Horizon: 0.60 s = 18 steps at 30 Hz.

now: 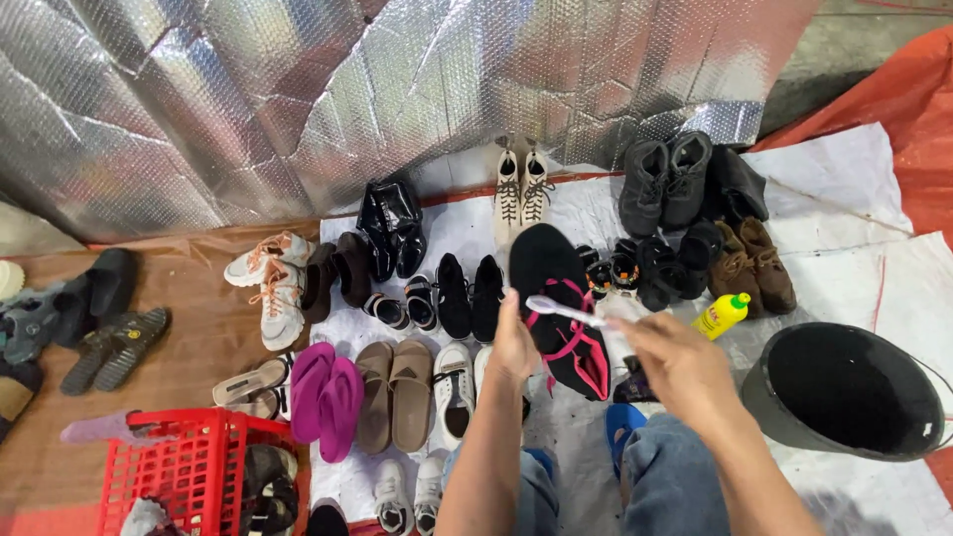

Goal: Cleaning a pair of sneakers using a toothbrush and water, then wiping with a cloth.

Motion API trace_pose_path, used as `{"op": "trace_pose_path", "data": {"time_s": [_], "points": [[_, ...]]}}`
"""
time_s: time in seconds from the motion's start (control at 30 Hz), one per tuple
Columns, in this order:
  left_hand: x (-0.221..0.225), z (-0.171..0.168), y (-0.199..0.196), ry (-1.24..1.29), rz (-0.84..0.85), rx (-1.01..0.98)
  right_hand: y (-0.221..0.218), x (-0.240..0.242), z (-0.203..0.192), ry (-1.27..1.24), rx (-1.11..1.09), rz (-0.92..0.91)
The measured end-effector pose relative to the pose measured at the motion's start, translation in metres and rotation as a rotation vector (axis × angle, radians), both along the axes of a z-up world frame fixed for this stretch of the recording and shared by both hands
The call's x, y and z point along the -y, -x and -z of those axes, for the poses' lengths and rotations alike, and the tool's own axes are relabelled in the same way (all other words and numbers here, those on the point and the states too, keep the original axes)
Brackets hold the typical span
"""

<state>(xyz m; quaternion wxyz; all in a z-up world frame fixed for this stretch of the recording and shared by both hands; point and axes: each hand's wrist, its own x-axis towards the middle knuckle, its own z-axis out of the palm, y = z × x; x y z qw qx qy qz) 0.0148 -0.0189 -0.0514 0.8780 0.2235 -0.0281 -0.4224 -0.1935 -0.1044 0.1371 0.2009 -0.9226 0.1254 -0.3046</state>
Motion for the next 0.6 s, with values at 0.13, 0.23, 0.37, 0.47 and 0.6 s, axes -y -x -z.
{"op": "trace_pose_path", "data": {"time_s": [0.13, 0.23, 0.37, 0.47, 0.6], "points": [[0.003, -0.021, 0.021, -0.032, 0.036, 0.042, -0.014, 0.023, 0.034, 0.032, 0.085, 0.074], [0.008, -0.003, 0.016, 0.005, 0.038, 0.030, -0.016, 0.015, 0.034, 0.025, 0.123, 0.081], [-0.002, -0.019, 0.013, -0.001, -0.011, -0.011, -0.001, 0.007, 0.026, -0.133, -0.022, -0.018], [-0.010, -0.034, 0.019, 0.023, -0.009, -0.007, 0.000, 0.018, 0.045, -0.225, 0.045, 0.041], [-0.006, -0.019, 0.022, 0.031, 0.006, 0.011, -0.006, 0.011, 0.040, -0.166, 0.121, 0.098]]}}
